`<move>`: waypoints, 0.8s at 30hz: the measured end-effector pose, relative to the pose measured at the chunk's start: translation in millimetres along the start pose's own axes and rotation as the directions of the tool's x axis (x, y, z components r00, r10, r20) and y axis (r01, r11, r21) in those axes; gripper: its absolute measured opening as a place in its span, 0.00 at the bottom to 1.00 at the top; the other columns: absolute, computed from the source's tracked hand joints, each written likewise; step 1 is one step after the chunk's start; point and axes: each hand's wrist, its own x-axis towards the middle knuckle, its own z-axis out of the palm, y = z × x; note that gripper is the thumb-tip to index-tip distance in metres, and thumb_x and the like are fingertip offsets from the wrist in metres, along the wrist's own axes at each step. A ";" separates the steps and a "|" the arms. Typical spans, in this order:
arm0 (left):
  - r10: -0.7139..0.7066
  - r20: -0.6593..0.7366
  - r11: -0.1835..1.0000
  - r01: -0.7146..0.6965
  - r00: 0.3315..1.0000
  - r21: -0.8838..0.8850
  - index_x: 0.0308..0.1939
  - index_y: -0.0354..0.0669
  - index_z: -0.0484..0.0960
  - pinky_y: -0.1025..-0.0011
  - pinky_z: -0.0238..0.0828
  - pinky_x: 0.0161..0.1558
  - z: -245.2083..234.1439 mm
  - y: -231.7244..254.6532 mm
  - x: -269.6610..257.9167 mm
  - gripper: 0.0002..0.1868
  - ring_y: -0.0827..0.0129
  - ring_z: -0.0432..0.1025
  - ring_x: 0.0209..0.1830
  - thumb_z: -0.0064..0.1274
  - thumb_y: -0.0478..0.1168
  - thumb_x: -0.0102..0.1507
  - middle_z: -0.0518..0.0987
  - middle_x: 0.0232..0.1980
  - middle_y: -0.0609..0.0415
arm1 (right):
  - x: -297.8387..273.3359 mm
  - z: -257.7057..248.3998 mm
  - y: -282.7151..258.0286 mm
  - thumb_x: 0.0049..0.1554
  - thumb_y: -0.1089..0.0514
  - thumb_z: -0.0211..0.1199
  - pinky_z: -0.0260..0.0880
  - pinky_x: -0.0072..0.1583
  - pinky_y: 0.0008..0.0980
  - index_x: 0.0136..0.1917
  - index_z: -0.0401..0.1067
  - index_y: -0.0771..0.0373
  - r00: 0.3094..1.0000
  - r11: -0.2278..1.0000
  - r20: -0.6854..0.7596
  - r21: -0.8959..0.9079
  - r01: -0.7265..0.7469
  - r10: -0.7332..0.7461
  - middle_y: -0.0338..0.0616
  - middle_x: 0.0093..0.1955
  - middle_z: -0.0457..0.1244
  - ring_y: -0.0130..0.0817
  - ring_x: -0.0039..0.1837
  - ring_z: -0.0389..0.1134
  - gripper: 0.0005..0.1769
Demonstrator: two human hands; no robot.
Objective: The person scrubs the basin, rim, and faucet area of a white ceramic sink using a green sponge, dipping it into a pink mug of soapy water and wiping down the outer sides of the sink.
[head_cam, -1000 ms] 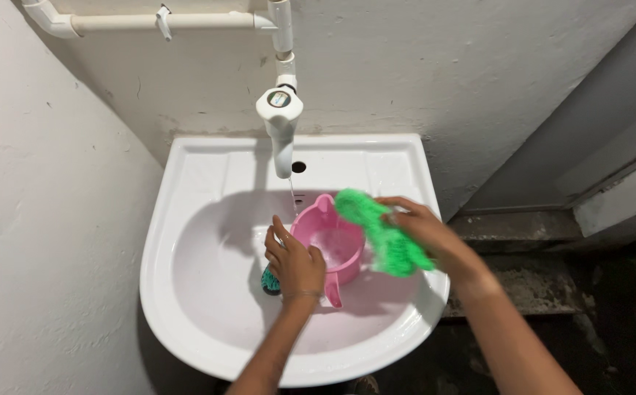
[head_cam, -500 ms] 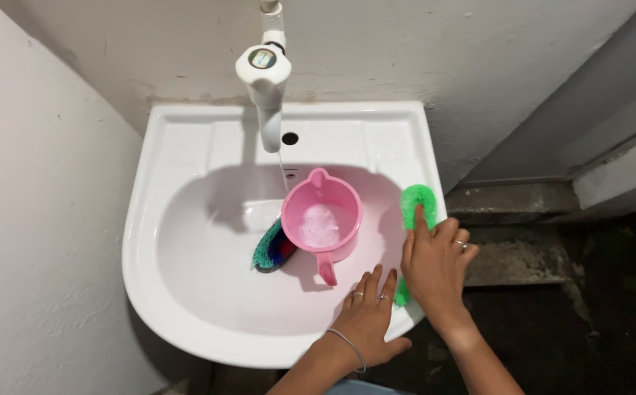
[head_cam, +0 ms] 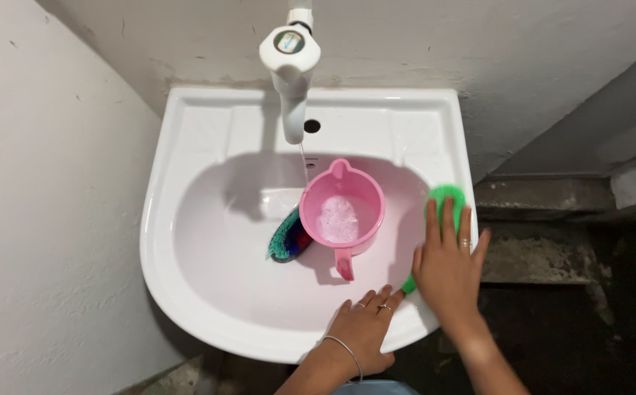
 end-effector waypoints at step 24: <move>-0.040 0.044 0.995 0.044 0.998 -0.087 0.82 0.58 0.43 0.38 0.47 0.74 -9.7 4.5 -5.5 0.60 0.50 0.46 0.82 0.62 0.41 0.52 0.46 0.85 0.48 | 120.5 -0.3 45.8 0.63 0.58 0.52 0.53 0.76 0.61 0.79 0.52 0.66 0.997 0.921 -0.003 0.383 0.075 -0.080 0.58 0.84 0.44 0.61 0.80 0.53 0.33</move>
